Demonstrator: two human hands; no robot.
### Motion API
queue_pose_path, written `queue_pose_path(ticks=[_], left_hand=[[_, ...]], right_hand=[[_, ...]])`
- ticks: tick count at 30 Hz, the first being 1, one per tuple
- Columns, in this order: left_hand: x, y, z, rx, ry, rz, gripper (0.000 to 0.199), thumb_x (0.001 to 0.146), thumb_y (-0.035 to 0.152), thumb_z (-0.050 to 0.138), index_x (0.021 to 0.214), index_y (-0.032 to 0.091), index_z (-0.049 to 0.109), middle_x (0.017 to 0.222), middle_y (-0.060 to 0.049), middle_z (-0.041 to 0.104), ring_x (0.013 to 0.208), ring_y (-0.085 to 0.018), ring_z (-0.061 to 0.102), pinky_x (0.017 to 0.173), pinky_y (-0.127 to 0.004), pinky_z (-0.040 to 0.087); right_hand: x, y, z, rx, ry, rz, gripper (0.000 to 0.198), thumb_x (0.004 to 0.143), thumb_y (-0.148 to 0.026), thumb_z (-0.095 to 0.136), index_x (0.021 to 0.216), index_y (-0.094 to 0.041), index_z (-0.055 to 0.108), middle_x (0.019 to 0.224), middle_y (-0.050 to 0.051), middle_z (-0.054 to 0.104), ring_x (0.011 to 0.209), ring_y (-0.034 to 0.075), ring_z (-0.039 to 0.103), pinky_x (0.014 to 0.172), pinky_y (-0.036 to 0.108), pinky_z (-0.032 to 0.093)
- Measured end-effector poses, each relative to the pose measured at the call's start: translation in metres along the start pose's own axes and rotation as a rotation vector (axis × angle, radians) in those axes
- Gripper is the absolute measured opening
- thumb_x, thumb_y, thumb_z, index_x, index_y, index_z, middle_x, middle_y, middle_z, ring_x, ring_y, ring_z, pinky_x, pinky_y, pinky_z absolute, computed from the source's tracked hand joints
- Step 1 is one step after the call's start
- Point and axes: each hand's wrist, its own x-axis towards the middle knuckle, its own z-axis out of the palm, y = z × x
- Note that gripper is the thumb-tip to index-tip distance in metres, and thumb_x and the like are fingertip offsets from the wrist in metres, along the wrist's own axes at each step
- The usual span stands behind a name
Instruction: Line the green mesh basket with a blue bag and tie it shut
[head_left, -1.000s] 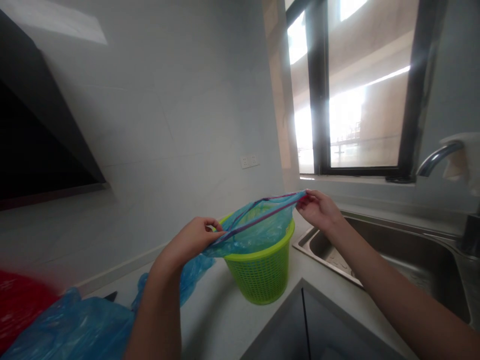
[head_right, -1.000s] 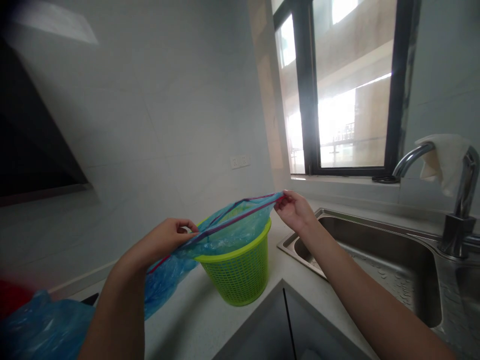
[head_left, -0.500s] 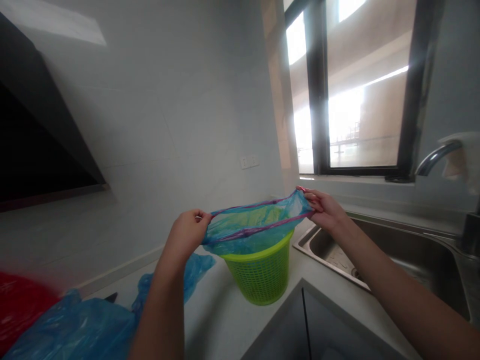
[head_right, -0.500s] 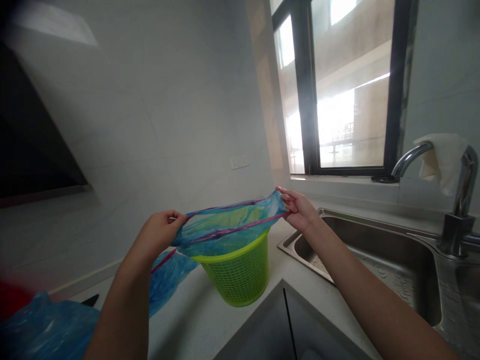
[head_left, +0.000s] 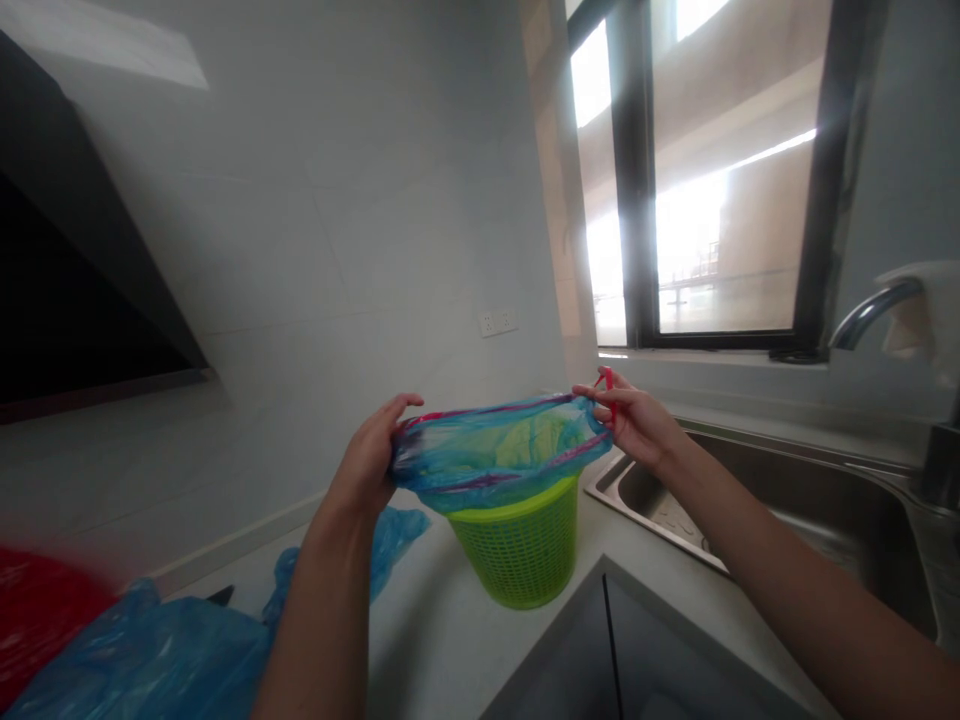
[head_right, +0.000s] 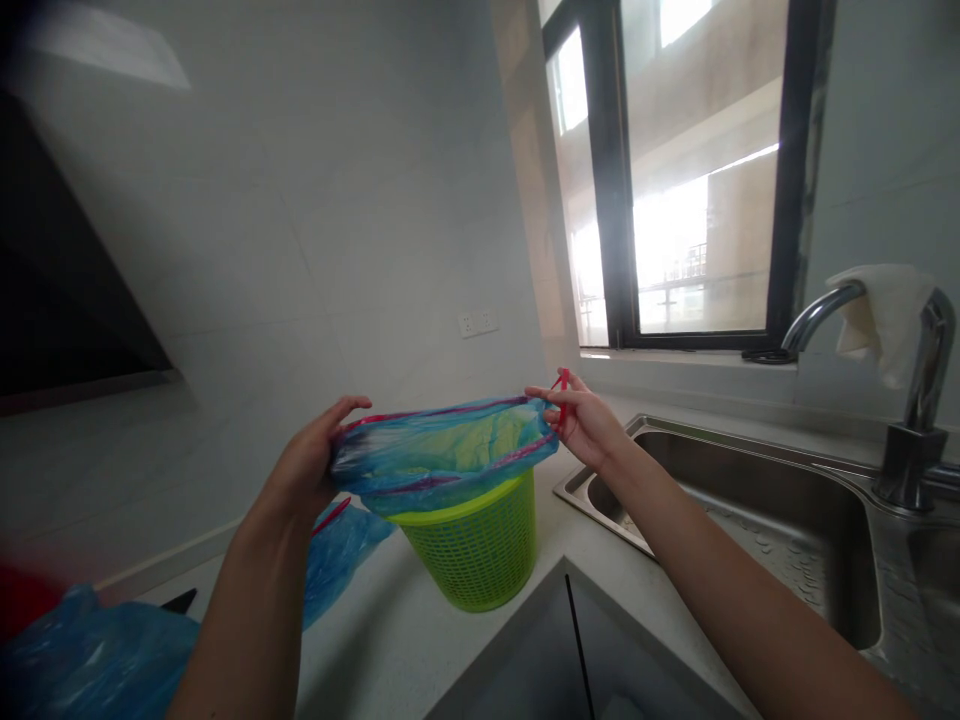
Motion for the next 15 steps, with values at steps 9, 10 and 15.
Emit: queue_pose_path(ticks=[9, 10, 15], left_hand=[[-0.02, 0.012, 0.001, 0.584, -0.373, 0.11, 0.036, 0.072, 0.045, 0.081, 0.09, 0.018, 0.067, 0.07, -0.001, 0.063, 0.063, -0.016, 0.055, 0.054, -0.022, 0.038], [-0.021, 0.012, 0.003, 0.613, -0.359, 0.123, 0.035, 0.073, 0.047, 0.079, 0.087, 0.018, 0.068, 0.071, -0.002, 0.063, 0.063, -0.016, 0.055, 0.054, -0.023, 0.038], [-0.019, 0.007, 0.011, 0.512, -0.195, 0.119, 0.043, 0.078, 0.059, 0.07, 0.08, 0.016, 0.071, 0.072, -0.003, 0.064, 0.06, -0.016, 0.053, 0.054, -0.025, 0.041]], right_hand=[[0.006, -0.011, -0.006, 0.129, 0.347, -0.191, 0.034, 0.066, 0.006, 0.05, 0.09, -0.018, 0.05, 0.074, 0.004, 0.07, 0.039, 0.006, 0.043, 0.037, 0.016, 0.043], [0.006, -0.011, -0.005, 0.125, 0.342, -0.205, 0.035, 0.065, 0.005, 0.05, 0.091, -0.019, 0.05, 0.073, 0.003, 0.07, 0.038, 0.006, 0.042, 0.036, 0.015, 0.041], [0.003, -0.007, -0.001, 0.068, 0.273, -0.24, 0.039, 0.063, 0.002, 0.054, 0.094, -0.02, 0.05, 0.071, 0.003, 0.07, 0.038, 0.007, 0.04, 0.035, 0.015, 0.038]])
